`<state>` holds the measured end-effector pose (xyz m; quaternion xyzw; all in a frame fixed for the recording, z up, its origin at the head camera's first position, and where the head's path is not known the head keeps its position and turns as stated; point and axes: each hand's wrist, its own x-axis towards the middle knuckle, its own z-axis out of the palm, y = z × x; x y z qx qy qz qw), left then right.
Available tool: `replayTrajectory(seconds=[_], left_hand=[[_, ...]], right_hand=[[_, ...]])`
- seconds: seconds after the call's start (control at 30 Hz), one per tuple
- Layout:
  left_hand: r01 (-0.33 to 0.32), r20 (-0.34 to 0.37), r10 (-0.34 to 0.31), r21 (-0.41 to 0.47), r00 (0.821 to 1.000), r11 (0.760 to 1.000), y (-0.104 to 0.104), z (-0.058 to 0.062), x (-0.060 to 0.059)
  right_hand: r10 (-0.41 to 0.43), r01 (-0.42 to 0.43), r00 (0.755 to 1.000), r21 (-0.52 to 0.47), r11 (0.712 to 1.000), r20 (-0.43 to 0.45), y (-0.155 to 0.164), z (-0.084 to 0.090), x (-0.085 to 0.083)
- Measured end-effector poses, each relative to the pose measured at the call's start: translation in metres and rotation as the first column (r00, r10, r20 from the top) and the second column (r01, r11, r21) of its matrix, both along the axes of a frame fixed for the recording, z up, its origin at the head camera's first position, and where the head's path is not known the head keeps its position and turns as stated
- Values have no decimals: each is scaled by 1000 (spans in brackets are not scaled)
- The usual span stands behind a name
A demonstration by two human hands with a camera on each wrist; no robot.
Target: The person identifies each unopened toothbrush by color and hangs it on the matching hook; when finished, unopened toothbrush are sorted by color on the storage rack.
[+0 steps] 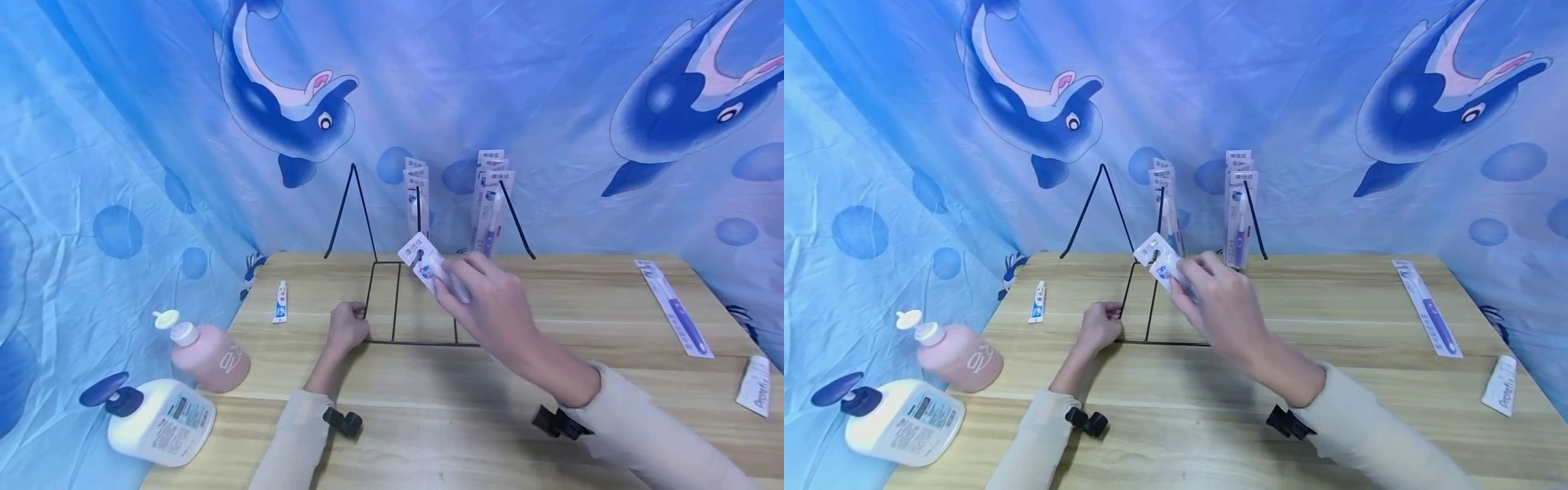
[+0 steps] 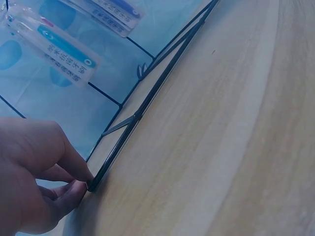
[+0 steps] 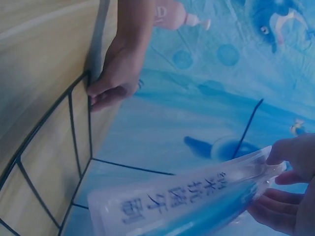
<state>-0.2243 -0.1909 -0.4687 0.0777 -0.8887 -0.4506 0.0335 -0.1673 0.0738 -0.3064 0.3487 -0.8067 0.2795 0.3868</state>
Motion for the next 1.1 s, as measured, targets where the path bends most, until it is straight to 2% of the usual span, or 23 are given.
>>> replayTrajectory(seconds=[0.23,0.47,0.77,1.1], left_hand=[[0,3,0,3,1000,1000,0,1,0],[1,5,-1,-5,1000,1000,1,2,0],[2,10,-2,-2,1000,1000,0,1,0],[3,-14,-4,-14,1000,1000,0,0,0]], right_hand=[[-54,60,993,-53,997,105,-15,-10,-30],[-92,112,965,-67,991,244,-35,-18,-58],[-126,166,964,-160,973,234,-51,-22,-100],[-130,185,946,-169,968,296,-54,-16,-123]])
